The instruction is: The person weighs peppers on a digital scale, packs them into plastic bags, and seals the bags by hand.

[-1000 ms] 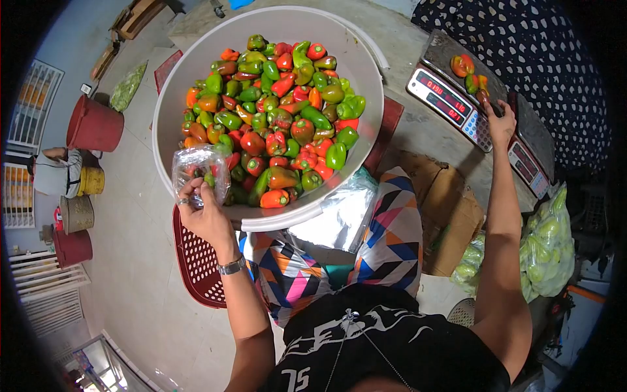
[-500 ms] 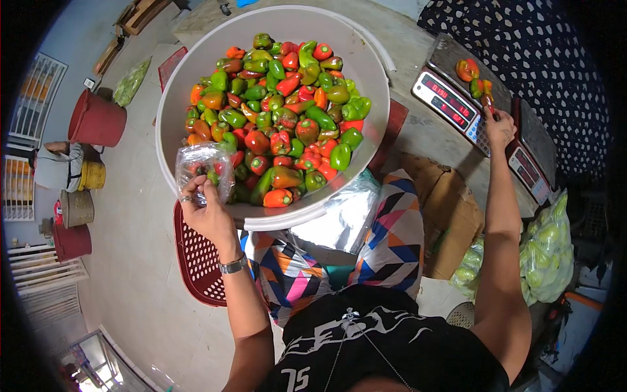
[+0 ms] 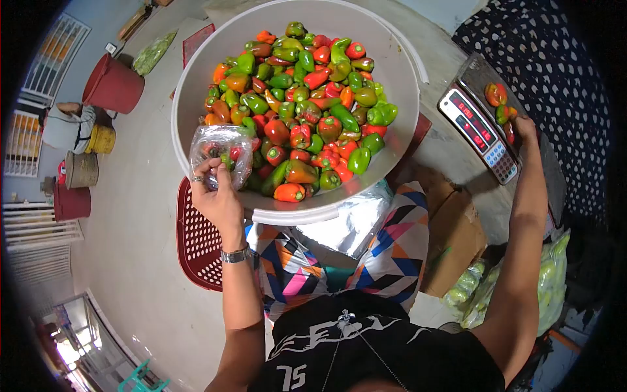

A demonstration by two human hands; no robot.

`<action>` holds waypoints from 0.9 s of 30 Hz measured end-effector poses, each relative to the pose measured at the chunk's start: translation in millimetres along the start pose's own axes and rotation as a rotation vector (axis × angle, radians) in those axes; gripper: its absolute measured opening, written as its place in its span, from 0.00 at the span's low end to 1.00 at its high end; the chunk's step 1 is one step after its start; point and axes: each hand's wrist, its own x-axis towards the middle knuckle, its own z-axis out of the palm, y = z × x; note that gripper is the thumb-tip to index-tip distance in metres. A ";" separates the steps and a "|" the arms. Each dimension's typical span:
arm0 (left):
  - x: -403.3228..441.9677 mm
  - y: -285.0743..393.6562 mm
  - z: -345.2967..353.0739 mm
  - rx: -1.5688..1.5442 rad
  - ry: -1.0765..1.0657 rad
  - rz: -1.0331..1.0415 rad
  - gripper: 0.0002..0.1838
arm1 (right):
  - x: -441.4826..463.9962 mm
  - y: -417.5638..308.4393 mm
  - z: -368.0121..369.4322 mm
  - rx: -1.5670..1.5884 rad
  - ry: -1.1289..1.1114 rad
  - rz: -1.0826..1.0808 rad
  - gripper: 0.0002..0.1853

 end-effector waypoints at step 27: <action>2.3 -4.7 -3.0 -0.050 0.184 0.038 0.21 | -329.9 -368.6 31.4 0.219 -0.227 -1.132 0.18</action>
